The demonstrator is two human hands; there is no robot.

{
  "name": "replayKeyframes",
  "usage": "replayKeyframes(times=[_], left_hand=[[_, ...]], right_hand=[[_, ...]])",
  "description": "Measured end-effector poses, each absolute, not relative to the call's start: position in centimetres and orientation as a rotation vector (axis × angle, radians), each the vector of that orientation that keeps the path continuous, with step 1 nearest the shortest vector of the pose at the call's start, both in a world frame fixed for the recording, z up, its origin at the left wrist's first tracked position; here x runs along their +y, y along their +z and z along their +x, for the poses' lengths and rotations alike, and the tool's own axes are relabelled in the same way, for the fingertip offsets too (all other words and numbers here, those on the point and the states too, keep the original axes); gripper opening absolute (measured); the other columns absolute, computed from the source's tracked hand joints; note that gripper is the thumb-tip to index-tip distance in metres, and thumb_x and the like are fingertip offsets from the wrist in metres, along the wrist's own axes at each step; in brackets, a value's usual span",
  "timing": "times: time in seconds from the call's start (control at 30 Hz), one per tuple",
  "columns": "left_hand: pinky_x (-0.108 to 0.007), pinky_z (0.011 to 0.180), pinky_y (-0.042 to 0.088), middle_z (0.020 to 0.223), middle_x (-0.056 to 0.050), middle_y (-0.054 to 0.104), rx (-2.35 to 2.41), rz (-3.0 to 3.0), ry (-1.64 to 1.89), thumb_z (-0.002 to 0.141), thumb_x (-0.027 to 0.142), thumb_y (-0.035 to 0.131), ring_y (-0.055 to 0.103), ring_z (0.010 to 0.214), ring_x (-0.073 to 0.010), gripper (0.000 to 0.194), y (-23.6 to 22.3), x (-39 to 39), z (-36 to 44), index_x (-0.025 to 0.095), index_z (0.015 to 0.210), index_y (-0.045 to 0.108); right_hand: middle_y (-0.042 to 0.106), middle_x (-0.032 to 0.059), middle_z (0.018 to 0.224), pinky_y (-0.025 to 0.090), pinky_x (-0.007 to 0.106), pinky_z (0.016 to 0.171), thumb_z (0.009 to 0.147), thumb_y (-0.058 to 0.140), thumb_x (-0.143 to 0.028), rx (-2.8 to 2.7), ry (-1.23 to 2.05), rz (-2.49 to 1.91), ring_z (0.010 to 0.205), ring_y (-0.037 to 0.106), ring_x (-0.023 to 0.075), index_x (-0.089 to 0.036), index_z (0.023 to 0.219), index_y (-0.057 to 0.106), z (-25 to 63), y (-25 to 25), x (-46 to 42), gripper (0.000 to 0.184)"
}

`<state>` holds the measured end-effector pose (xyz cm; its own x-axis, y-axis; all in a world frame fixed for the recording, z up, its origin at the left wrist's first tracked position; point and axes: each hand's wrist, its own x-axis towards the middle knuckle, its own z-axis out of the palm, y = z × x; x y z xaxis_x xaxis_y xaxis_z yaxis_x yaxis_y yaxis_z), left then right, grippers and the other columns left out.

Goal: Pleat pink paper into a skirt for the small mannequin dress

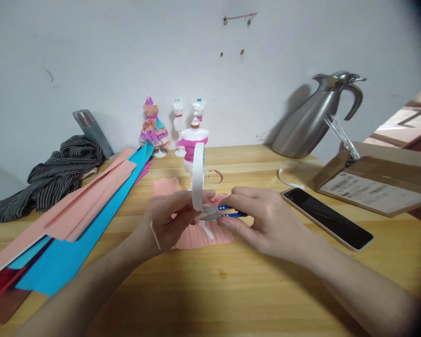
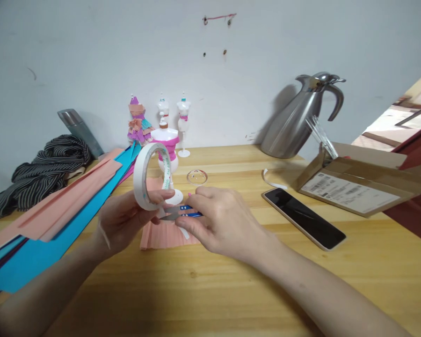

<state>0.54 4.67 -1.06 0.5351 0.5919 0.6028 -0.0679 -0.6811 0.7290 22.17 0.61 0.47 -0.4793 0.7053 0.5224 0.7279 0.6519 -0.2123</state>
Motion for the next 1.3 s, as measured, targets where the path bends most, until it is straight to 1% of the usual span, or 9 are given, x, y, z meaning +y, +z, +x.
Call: replayKeyframes(times=[0.07, 0.23, 0.43, 0.67, 0.83, 0.97, 1.13, 1.2, 1.3], left_hand=[[-0.022, 0.060, 0.058, 0.100, -0.005, 0.073, 0.452, 1.976, 1.149, 0.090, 0.017, 0.055, 0.066, 0.075, -0.0134, 0.032, -1.2, 4.5, 0.7, 0.023, 0.120, 0.065], [-0.022, 0.060, 0.061, 0.101, -0.005, 0.072, 0.478, 1.782, 1.112, 0.090, 0.020, 0.055, 0.068, 0.081, -0.0147, 0.026, -1.0, 4.3, 1.3, 0.021, 0.113, 0.068], [-0.024, 0.065, 0.060, 0.099, -0.007, 0.071, 0.475, 1.723, 1.049, 0.088, 0.022, 0.059, 0.069, 0.082, -0.0156, 0.022, -1.4, 4.6, 1.5, 0.019, 0.108, 0.070], [-0.025, 0.068, 0.058, 0.095, -0.007, 0.070, 0.455, 1.779, 1.040, 0.090, 0.022, 0.057, 0.066, 0.079, -0.0146, 0.023, -1.9, 4.8, 1.1, 0.019, 0.110, 0.068], [-0.026, 0.069, 0.058, 0.090, -0.006, 0.070, 0.481, 1.771, 0.952, 0.090, 0.024, 0.057, 0.066, 0.076, -0.0138, 0.022, -1.5, 4.7, 1.2, 0.017, 0.108, 0.068], [-0.025, 0.067, 0.058, 0.090, -0.007, 0.070, 0.462, 1.763, 0.951, 0.089, 0.024, 0.058, 0.066, 0.074, -0.0134, 0.020, -1.4, 4.7, 1.2, 0.016, 0.105, 0.068], [-0.026, 0.066, 0.059, 0.084, -0.006, 0.071, 0.507, 1.766, 1.036, 0.088, 0.024, 0.060, 0.069, 0.071, -0.0149, 0.018, -0.8, 4.6, 1.2, 0.015, 0.101, 0.068], [-0.026, 0.065, 0.059, 0.084, -0.006, 0.072, 0.526, 1.752, 1.068, 0.088, 0.023, 0.061, 0.071, 0.072, -0.0161, 0.016, -0.2, 4.4, 1.1, 0.015, 0.099, 0.069], [-0.026, 0.064, 0.061, 0.093, -0.008, 0.073, 0.490, 1.748, 1.116, 0.087, 0.021, 0.060, 0.073, 0.075, -0.0185, 0.016, 0.5, 4.1, 0.8, 0.015, 0.099, 0.069]], right_hand=[[0.064, 0.0067, 0.069, 0.034, 0.025, 0.053, 0.094, 0.046, -0.035, -2.285, -0.040, -1.114, 0.061, 0.057, 0.0153, -0.014, 0.091, 0.067, 22.2, 0.5, 0.6, 0.030], [0.065, 0.0072, 0.070, 0.033, 0.025, 0.054, 0.094, 0.046, -0.038, -2.281, -0.014, -1.176, 0.060, 0.058, 0.0157, -0.015, 0.089, 0.068, 22.2, 0.4, 0.6, 0.032], [0.066, 0.0071, 0.070, 0.033, 0.025, 0.054, 0.094, 0.047, -0.038, -2.303, 0.100, -1.182, 0.060, 0.057, 0.0151, -0.015, 0.093, 0.069, 22.1, 0.3, 0.7, 0.032], [0.066, 0.0036, 0.065, 0.033, 0.024, 0.053, 0.092, 0.052, -0.032, -2.240, 0.302, -1.127, 0.054, 0.053, 0.0112, -0.015, 0.081, 0.068, 21.8, 0.7, 0.8, 0.027], [0.065, 0.0011, 0.063, 0.033, 0.022, 0.051, 0.090, 0.054, -0.030, -2.225, 0.477, -1.133, 0.053, 0.052, 0.0096, -0.017, 0.080, 0.070, 21.7, 0.9, 0.8, 0.023], [0.061, -0.0006, 0.057, 0.031, 0.021, 0.049, 0.090, 0.054, -0.030, -2.219, 0.509, -1.115, 0.048, 0.047, 0.0079, -0.016, 0.071, 0.068, 21.7, 0.8, 0.8, 0.028], [0.064, 0.0000, 0.061, 0.035, 0.020, 0.052, 0.092, 0.051, -0.030, -2.266, 0.604, -1.070, 0.054, 0.054, 0.0090, -0.016, 0.084, 0.072, 21.8, 1.3, 0.6, 0.026], [0.063, 0.0001, 0.060, 0.033, 0.020, 0.050, 0.092, 0.051, -0.034, -2.295, 0.570, -1.113, 0.052, 0.051, 0.0092, -0.016, 0.084, 0.072, 22.4, 1.7, 0.8, 0.029], [0.056, -0.0007, 0.052, 0.027, 0.022, 0.045, 0.090, 0.050, -0.048, -2.319, 0.446, -1.380, 0.046, 0.043, 0.0093, -0.015, 0.075, 0.071, 24.2, 2.2, 1.9, 0.041]])
